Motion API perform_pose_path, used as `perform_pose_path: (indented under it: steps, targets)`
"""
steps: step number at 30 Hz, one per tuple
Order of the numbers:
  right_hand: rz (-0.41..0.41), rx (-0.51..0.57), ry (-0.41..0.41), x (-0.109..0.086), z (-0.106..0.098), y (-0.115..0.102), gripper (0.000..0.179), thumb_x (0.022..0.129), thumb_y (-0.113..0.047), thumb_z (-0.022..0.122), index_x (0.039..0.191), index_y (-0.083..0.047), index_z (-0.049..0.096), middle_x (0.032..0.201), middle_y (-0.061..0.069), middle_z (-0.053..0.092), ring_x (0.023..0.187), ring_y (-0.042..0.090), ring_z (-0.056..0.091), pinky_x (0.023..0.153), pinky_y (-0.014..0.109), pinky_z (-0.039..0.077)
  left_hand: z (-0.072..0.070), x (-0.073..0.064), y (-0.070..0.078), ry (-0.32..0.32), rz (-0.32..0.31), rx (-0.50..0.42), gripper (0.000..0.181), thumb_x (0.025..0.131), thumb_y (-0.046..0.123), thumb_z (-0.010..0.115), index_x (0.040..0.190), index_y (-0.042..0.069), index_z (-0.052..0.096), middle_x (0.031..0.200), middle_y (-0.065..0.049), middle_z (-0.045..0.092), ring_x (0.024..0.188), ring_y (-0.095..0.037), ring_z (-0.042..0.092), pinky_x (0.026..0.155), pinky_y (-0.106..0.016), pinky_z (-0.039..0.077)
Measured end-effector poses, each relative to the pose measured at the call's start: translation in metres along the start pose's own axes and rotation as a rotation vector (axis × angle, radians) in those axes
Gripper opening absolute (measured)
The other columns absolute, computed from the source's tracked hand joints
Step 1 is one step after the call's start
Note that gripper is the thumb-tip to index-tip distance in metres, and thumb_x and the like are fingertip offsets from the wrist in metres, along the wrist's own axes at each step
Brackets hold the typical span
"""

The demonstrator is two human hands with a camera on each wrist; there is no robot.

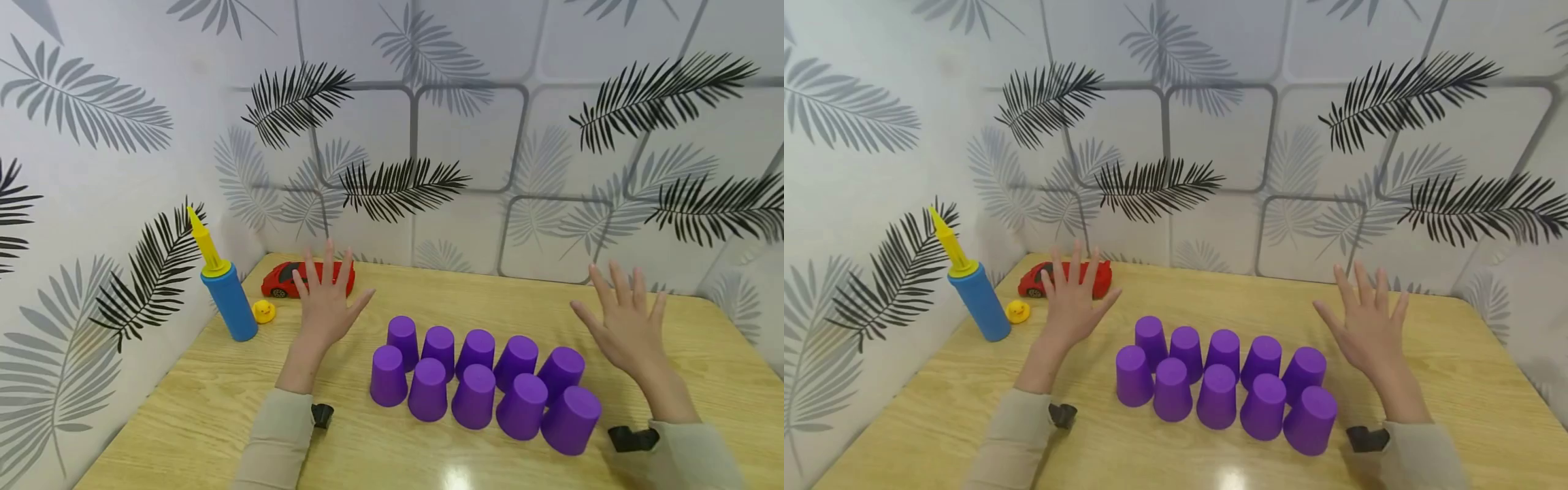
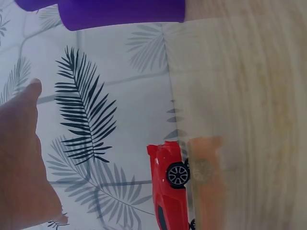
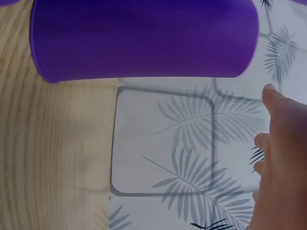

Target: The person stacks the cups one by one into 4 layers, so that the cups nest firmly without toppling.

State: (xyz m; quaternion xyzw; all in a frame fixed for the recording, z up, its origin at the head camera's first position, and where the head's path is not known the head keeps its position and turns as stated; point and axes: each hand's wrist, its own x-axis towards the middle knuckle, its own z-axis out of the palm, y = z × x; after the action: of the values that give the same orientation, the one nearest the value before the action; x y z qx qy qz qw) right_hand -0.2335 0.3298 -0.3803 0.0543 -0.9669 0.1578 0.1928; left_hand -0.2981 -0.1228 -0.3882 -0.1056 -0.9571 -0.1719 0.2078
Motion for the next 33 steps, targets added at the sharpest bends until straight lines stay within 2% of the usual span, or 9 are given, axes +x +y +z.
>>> perform_pose_path:
  steps: [8, 12, 14, 17, 19, 21, 23, 26, 33]
  targets:
    - [-0.082, 0.163, 0.046, -0.006, -0.009, 0.001, 0.068, 0.103, -0.041, 0.043, 0.159, -0.016, 0.012, 0.165, 0.019, 0.001, 0.15, 0.044, -0.015, 0.11, 0.078, -0.015, -0.005, 0.0, 0.005, -0.136, 0.116, -0.303, 0.086, 0.097, 0.044, 0.056, 0.159, 0.02, 0.002, 0.167, -0.007, -0.008, 0.153, -0.036, -0.016, 0.121, -0.069, 0.0]
    - [-0.187, 0.292, 0.043, -0.01, -0.014, 0.001, 0.066, 0.101, -0.026, 0.051, 0.157, -0.013, 0.019, 0.164, 0.023, 0.008, 0.15, 0.047, -0.01, 0.112, 0.078, -0.01, -0.007, -0.001, 0.007, -0.236, 0.175, -0.495, 0.084, 0.097, 0.038, 0.06, 0.159, 0.026, 0.004, 0.168, -0.002, 0.003, 0.155, -0.029, 0.0, 0.124, -0.061, 0.012]
    - [-0.237, 0.355, 0.016, -0.012, -0.016, 0.001, 0.067, 0.099, -0.019, 0.055, 0.157, -0.012, 0.022, 0.163, 0.023, 0.011, 0.152, 0.042, -0.008, 0.112, 0.078, -0.009, -0.008, -0.002, 0.007, -0.289, 0.183, -0.547, 0.083, 0.095, 0.039, 0.062, 0.158, 0.031, 0.009, 0.167, 0.001, 0.011, 0.154, -0.028, 0.013, 0.123, -0.06, 0.02]
    - [-0.286, 0.423, -0.042, -0.016, -0.019, 0.002, 0.07, 0.096, -0.01, 0.061, 0.156, -0.014, 0.025, 0.164, 0.018, 0.015, 0.155, 0.022, -0.004, 0.113, 0.078, -0.003, -0.01, -0.004, 0.009, -0.353, 0.2, -0.567, 0.08, 0.093, 0.039, 0.066, 0.157, 0.031, 0.02, 0.162, -0.002, 0.028, 0.147, -0.034, 0.034, 0.118, -0.059, 0.033]
    - [-0.304, 0.428, -0.081, -0.018, -0.02, 0.002, 0.073, 0.093, -0.008, 0.064, 0.156, -0.017, 0.027, 0.164, 0.008, 0.019, 0.152, 0.005, 0.003, 0.12, 0.068, 0.005, -0.009, -0.005, 0.009, -0.387, 0.216, -0.562, 0.078, 0.091, 0.038, 0.069, 0.156, 0.028, 0.026, 0.159, -0.004, 0.036, 0.141, -0.037, 0.043, 0.114, -0.057, 0.039]
    - [-0.328, 0.406, -0.112, -0.021, -0.021, 0.003, 0.075, 0.091, -0.007, 0.067, 0.155, -0.018, 0.03, 0.163, -0.003, 0.023, 0.147, -0.008, 0.009, 0.127, 0.042, 0.014, -0.008, -0.005, 0.01, -0.418, 0.234, -0.566, 0.075, 0.09, 0.037, 0.07, 0.154, 0.025, 0.032, 0.155, -0.005, 0.043, 0.136, -0.036, 0.049, 0.112, -0.053, 0.043]
    - [-0.357, 0.382, -0.138, -0.022, -0.02, 0.004, 0.075, 0.089, -0.006, 0.07, 0.153, -0.019, 0.034, 0.159, -0.01, 0.028, 0.141, -0.016, 0.015, 0.118, 0.015, 0.019, -0.006, -0.005, 0.01, -0.435, 0.261, -0.566, 0.071, 0.089, 0.034, 0.072, 0.151, 0.02, 0.039, 0.15, -0.008, 0.049, 0.133, -0.035, 0.053, 0.111, -0.05, 0.046]
    - [-0.39, 0.35, -0.176, -0.024, -0.018, 0.006, 0.072, 0.087, -0.008, 0.072, 0.151, -0.018, 0.039, 0.154, -0.016, 0.035, 0.134, -0.019, 0.027, 0.101, -0.003, 0.025, -0.004, -0.004, 0.011, -0.444, 0.294, -0.555, 0.064, 0.087, 0.031, 0.074, 0.144, 0.016, 0.05, 0.143, -0.01, 0.057, 0.128, -0.034, 0.058, 0.11, -0.046, 0.048]
    - [-0.39, 0.361, -0.296, -0.027, -0.017, 0.005, 0.06, 0.089, -0.017, 0.072, 0.144, -0.017, 0.049, 0.141, -0.025, 0.045, 0.12, -0.021, 0.04, 0.094, 0.003, 0.043, -0.001, 0.0, 0.014, -0.519, 0.307, -0.554, 0.055, 0.087, 0.028, 0.075, 0.137, 0.011, 0.058, 0.136, -0.008, 0.063, 0.125, -0.031, 0.06, 0.109, -0.043, 0.049]
